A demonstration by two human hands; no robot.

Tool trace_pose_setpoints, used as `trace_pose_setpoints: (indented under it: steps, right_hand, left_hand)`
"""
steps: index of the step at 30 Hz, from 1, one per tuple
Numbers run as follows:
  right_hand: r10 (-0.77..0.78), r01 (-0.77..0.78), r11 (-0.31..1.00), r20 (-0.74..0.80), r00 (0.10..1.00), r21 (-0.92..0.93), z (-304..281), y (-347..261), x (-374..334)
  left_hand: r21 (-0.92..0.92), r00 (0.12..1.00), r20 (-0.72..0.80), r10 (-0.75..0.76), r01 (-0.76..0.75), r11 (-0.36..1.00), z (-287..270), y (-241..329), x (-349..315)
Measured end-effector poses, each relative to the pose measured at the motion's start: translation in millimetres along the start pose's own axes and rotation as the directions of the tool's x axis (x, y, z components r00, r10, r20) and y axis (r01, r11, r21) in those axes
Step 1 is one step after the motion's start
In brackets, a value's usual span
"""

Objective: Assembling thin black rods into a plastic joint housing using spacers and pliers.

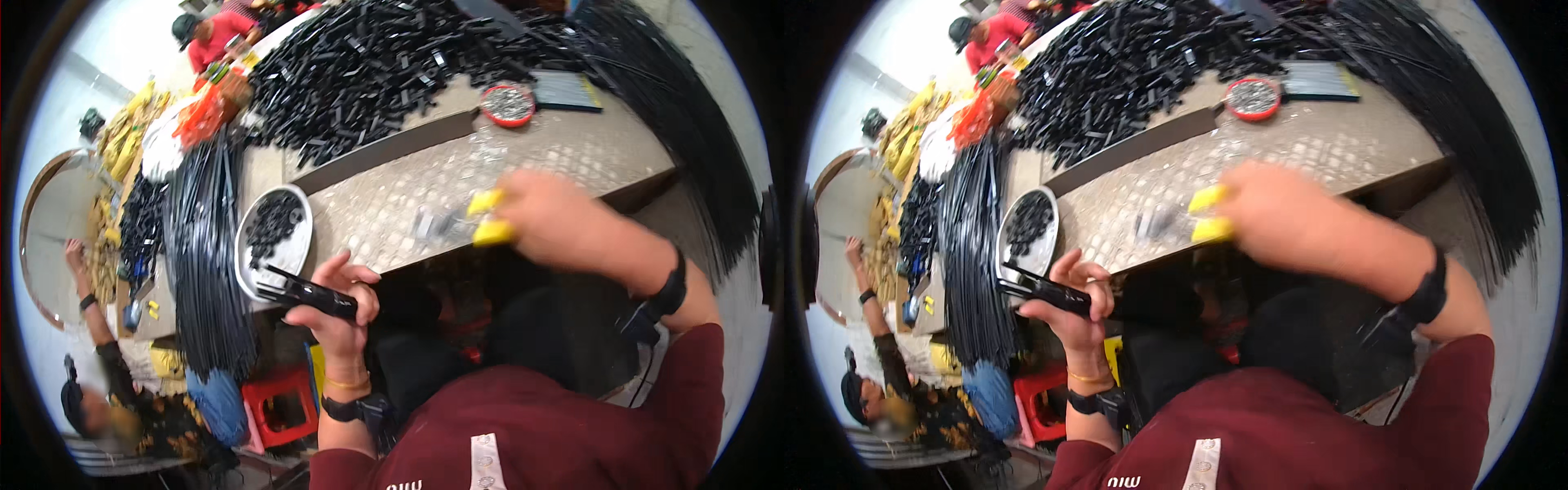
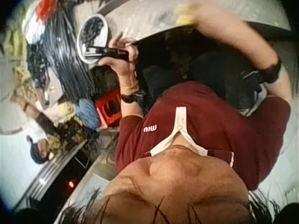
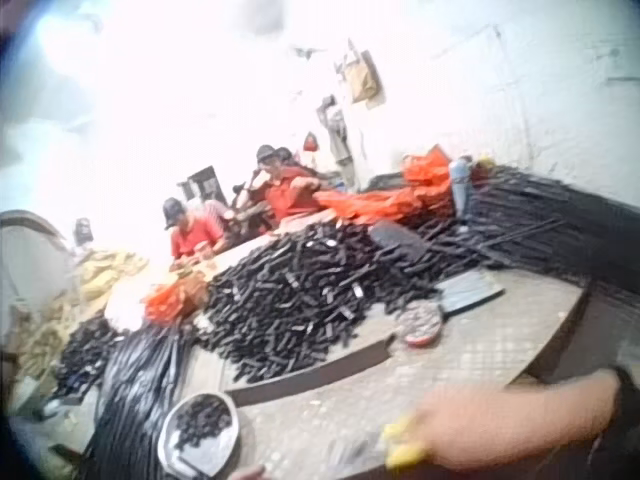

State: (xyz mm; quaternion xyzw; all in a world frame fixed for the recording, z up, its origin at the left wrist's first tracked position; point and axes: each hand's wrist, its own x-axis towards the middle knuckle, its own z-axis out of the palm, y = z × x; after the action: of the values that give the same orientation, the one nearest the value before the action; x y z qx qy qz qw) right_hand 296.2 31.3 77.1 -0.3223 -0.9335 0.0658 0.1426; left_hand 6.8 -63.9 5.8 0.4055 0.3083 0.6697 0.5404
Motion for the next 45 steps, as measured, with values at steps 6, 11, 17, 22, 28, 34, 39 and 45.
trace_pose_setpoints:
  steps: [6,11,17,22,28,34,39,45]
  right_hand:
    - [0.247,-0.289,0.940,-0.224,0.943,-0.179,-10,116,36]
    - [0.292,-0.335,0.900,-0.186,0.938,-0.280,2,139,57]
    - [0.291,-0.320,0.898,-0.140,0.947,-0.301,5,142,60]
    - [0.258,-0.296,0.901,-0.158,0.953,-0.317,7,143,58]
    - [0.197,-0.253,0.925,-0.213,0.957,-0.282,12,148,52]
    - [0.118,-0.196,0.929,-0.249,0.961,-0.313,13,159,49]
    - [0.117,-0.233,0.922,-0.350,0.929,-0.311,10,161,42]
    - [0.659,-0.381,0.622,-0.195,0.726,0.684,-2,156,57]
  left_hand:
    - [-0.120,1.000,-0.005,0.030,-0.030,0.992,-21,8,7]
    - [-0.130,0.999,-0.042,0.017,-0.023,0.991,-25,9,3]
    - [-0.147,0.997,-0.075,-0.004,-0.007,0.989,-29,7,1]
    - [-0.169,0.999,-0.053,-0.011,0.002,0.986,-35,9,-3]
    - [-0.179,1.000,-0.021,-0.017,0.013,0.984,-32,7,-6]
    - [-0.137,0.999,-0.009,-0.032,0.030,0.990,-19,4,-4]
    - [0.017,0.998,0.022,-0.063,0.063,0.998,2,-8,-2]
    - [0.115,0.992,0.080,-0.102,0.092,0.989,22,-16,-3]
